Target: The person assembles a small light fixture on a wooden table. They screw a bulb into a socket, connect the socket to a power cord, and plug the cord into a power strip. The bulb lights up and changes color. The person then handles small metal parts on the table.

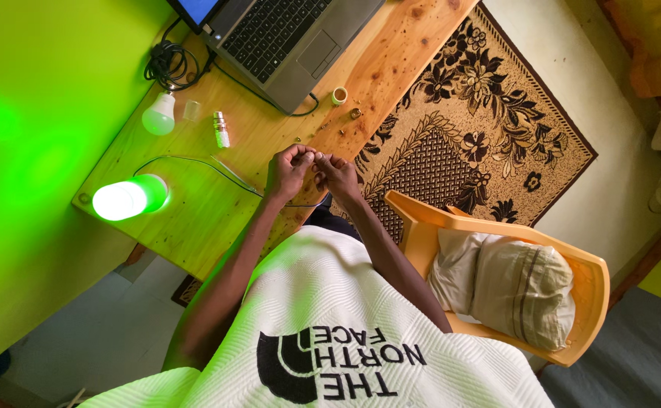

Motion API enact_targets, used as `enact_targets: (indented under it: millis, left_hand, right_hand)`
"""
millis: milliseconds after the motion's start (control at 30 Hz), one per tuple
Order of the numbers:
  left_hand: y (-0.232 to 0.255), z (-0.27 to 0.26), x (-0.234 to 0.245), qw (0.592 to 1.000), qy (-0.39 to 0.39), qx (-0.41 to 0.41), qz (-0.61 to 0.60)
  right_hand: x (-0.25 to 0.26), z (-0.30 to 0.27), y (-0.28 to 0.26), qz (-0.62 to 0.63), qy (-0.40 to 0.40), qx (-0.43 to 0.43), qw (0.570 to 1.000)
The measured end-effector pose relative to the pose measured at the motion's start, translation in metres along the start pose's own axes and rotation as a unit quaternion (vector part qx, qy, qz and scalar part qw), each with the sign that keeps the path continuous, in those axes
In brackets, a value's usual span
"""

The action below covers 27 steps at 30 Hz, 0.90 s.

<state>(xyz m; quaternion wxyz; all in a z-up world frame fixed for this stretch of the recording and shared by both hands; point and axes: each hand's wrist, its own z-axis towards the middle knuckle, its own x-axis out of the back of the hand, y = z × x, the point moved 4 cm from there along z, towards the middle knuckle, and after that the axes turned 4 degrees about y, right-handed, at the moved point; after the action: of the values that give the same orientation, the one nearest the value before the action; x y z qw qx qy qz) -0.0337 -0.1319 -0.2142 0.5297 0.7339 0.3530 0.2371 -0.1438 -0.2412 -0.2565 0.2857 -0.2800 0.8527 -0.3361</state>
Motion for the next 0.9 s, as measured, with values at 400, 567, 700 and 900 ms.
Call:
enact_targets:
  millis: [400, 567, 700, 900]
  left_hand:
    - [-0.001, 0.027, 0.019, 0.992, 0.097, 0.062, -0.051]
    - [0.001, 0.045, 0.041, 0.991, 0.124, 0.055, 0.022]
    - [0.012, 0.04, 0.062, 0.944, 0.199, -0.059, 0.258]
    - [0.028, 0.039, 0.06, 0.864, 0.162, -0.173, 0.444]
  right_hand:
    - [-0.03, 0.001, -0.029, -0.065, 0.009, 0.067, 0.996]
    - [-0.022, -0.003, -0.028, -0.156, 0.041, 0.065, 0.985]
    - [-0.001, -0.011, -0.021, -0.21, 0.112, 0.05, 0.97]
    - [0.036, 0.005, -0.058, -0.271, 0.276, 0.193, 0.902]
